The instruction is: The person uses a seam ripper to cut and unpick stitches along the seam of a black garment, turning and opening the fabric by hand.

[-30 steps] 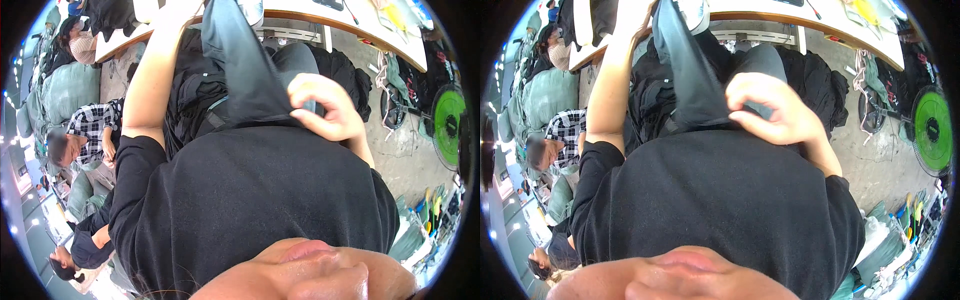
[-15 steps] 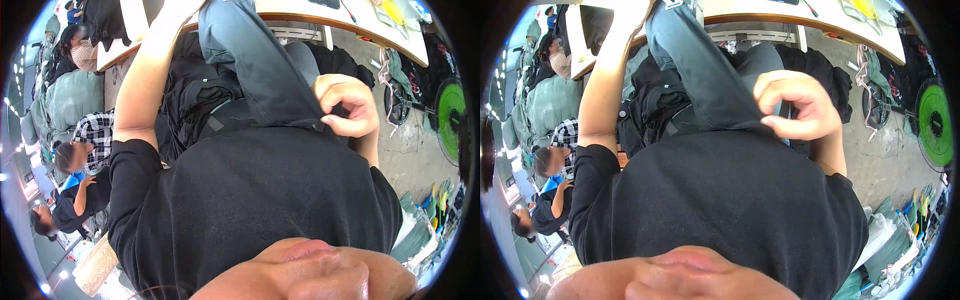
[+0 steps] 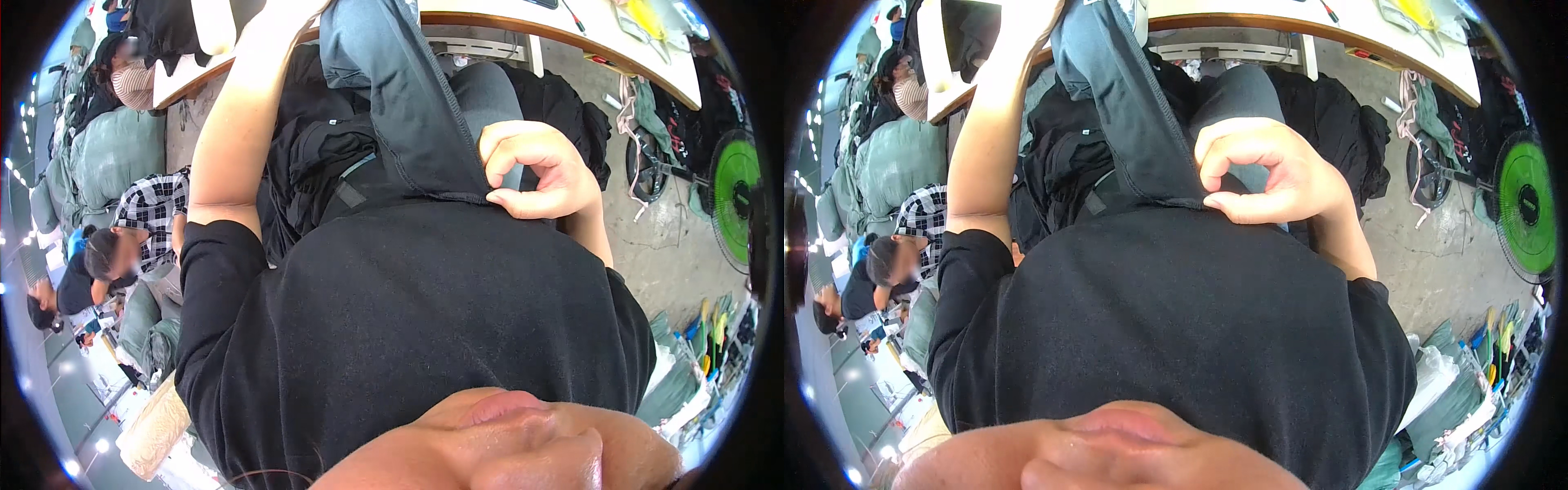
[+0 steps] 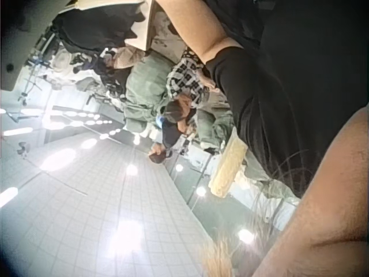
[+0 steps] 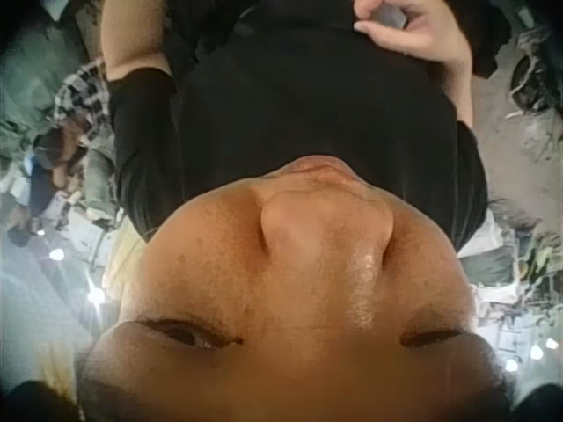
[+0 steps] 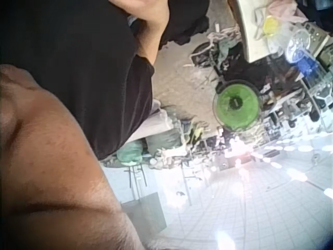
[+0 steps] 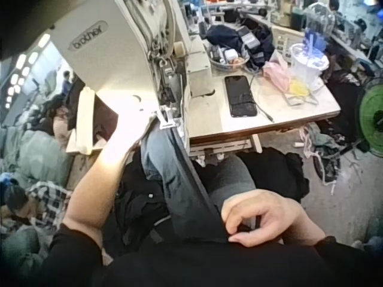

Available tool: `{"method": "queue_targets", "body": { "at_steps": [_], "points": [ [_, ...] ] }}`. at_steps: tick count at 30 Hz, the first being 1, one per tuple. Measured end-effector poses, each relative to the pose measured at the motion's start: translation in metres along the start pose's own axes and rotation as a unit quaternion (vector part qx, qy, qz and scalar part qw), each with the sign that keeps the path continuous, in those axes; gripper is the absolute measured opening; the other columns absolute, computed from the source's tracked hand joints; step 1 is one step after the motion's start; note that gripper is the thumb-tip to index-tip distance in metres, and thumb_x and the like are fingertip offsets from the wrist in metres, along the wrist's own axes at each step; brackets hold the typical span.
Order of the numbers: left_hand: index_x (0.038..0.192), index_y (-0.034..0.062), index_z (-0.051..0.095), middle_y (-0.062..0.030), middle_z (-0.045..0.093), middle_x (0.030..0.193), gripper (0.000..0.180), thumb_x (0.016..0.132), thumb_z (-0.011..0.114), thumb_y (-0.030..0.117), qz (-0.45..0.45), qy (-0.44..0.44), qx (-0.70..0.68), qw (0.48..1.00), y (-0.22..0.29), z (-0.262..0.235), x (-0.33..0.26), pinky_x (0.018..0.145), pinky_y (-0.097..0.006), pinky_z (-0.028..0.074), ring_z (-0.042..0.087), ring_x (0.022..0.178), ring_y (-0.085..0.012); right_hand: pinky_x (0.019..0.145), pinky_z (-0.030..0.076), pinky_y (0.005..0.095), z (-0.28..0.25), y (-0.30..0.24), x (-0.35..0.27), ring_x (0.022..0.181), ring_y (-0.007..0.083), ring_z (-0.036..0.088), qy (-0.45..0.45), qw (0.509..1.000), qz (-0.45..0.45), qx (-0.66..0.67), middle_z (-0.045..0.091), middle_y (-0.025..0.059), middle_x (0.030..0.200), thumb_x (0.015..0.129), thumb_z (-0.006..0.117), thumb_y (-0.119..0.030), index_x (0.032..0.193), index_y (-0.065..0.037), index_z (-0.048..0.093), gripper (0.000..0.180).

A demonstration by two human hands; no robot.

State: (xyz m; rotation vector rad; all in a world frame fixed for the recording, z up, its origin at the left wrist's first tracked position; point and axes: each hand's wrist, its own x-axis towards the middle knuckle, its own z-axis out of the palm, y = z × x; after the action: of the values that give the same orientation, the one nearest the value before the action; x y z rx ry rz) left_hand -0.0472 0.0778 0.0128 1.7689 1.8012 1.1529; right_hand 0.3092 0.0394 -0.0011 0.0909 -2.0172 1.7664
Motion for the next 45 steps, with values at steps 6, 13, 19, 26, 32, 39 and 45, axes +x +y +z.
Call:
{"method": "queue_targets", "body": {
  "at_steps": [6, 13, 19, 26, 32, 39, 45],
  "points": [
    [0.118, 0.0014, 0.062, -0.0044, 0.063, 0.096, 0.024, 0.097, 0.067, 0.013, -0.006, 0.016, -0.002, 1.0, 0.0, 0.001, -0.006, 0.075, -0.027, 0.05, 0.06, 0.085, -0.0134, 0.064, 0.043, 0.0325, 0.002, -0.002, 0.004, 0.07, 0.0189, 0.057, -0.006, 1.0, -0.002, -0.004, 0.059, 0.0054, 0.078, 0.073, 0.076, 0.0, 0.08, -0.005, 0.064, 0.015],
    [0.117, 0.0018, 0.062, -0.0038, 0.062, 0.094, 0.024, 0.098, 0.067, 0.014, -0.016, 0.053, -0.015, 0.998, -0.003, 0.005, -0.014, 0.072, -0.026, 0.049, 0.059, 0.082, -0.0126, 0.067, 0.042, 0.0314, 0.013, 0.002, 0.003, 0.071, 0.0178, 0.056, -0.017, 0.999, 0.032, 0.001, 0.058, 0.0042, 0.077, 0.075, 0.077, -0.001, 0.079, -0.005, 0.063, 0.015],
    [0.116, 0.0021, 0.062, -0.0033, 0.061, 0.092, 0.023, 0.098, 0.067, 0.016, -0.04, 0.179, -0.08, 0.98, 0.001, 0.002, -0.048, 0.069, -0.025, 0.049, 0.058, 0.079, -0.012, 0.075, 0.051, 0.0299, 0.047, 0.02, 0.015, 0.076, 0.0154, 0.063, -0.006, 0.989, 0.135, -0.058, 0.065, 0.0038, 0.079, 0.084, 0.079, -0.014, 0.081, -0.003, 0.064, 0.019],
    [0.113, 0.001, 0.06, -0.0025, 0.059, 0.076, 0.016, 0.099, 0.059, 0.009, -0.105, 0.175, -0.326, 0.923, 0.032, -0.017, -0.171, 0.051, -0.023, 0.039, 0.049, 0.056, -0.0099, 0.072, 0.053, 0.0284, 0.094, 0.066, 0.038, 0.077, 0.0116, 0.066, 0.036, 0.983, 0.177, -0.015, 0.068, 0.003, 0.08, 0.088, 0.081, -0.021, 0.085, -0.003, 0.071, 0.022],
    [0.119, -0.0017, 0.068, -0.0052, 0.065, 0.089, 0.02, 0.102, 0.059, 0.003, -0.085, 0.018, -0.125, 0.988, 0.04, -0.02, -0.282, 0.066, -0.025, 0.052, 0.064, 0.074, -0.0108, 0.071, 0.053, 0.0244, 0.116, 0.079, 0.063, 0.076, 0.008, 0.065, 0.063, 0.971, 0.232, -0.002, 0.07, 0.002, 0.081, 0.087, 0.085, -0.019, 0.087, 0.0, 0.074, 0.021],
    [0.114, 0.0006, 0.071, -0.0104, 0.073, 0.086, 0.025, 0.091, 0.074, 0.006, 0.015, 0.037, 0.1, 0.994, 0.031, -0.024, -0.326, 0.065, -0.032, 0.056, 0.072, 0.073, -0.0229, 0.073, 0.056, 0.0248, 0.142, 0.106, 0.071, 0.08, 0.0093, 0.068, 0.118, 0.983, 0.141, -0.025, 0.071, 0.0046, 0.086, 0.088, 0.083, -0.017, 0.089, 0.001, 0.074, 0.02],
    [0.115, -0.0006, 0.073, -0.007, 0.068, 0.074, 0.028, 0.087, 0.077, 0.004, 0.085, 0.028, 0.141, 0.986, 0.024, -0.022, -0.325, 0.056, -0.029, 0.05, 0.066, 0.061, -0.0177, 0.073, 0.055, 0.0246, 0.146, 0.109, 0.069, 0.08, 0.0115, 0.069, 0.131, 0.981, 0.114, -0.083, 0.071, 0.005, 0.087, 0.088, 0.083, -0.016, 0.09, -0.002, 0.075, 0.016]
  ]
}}
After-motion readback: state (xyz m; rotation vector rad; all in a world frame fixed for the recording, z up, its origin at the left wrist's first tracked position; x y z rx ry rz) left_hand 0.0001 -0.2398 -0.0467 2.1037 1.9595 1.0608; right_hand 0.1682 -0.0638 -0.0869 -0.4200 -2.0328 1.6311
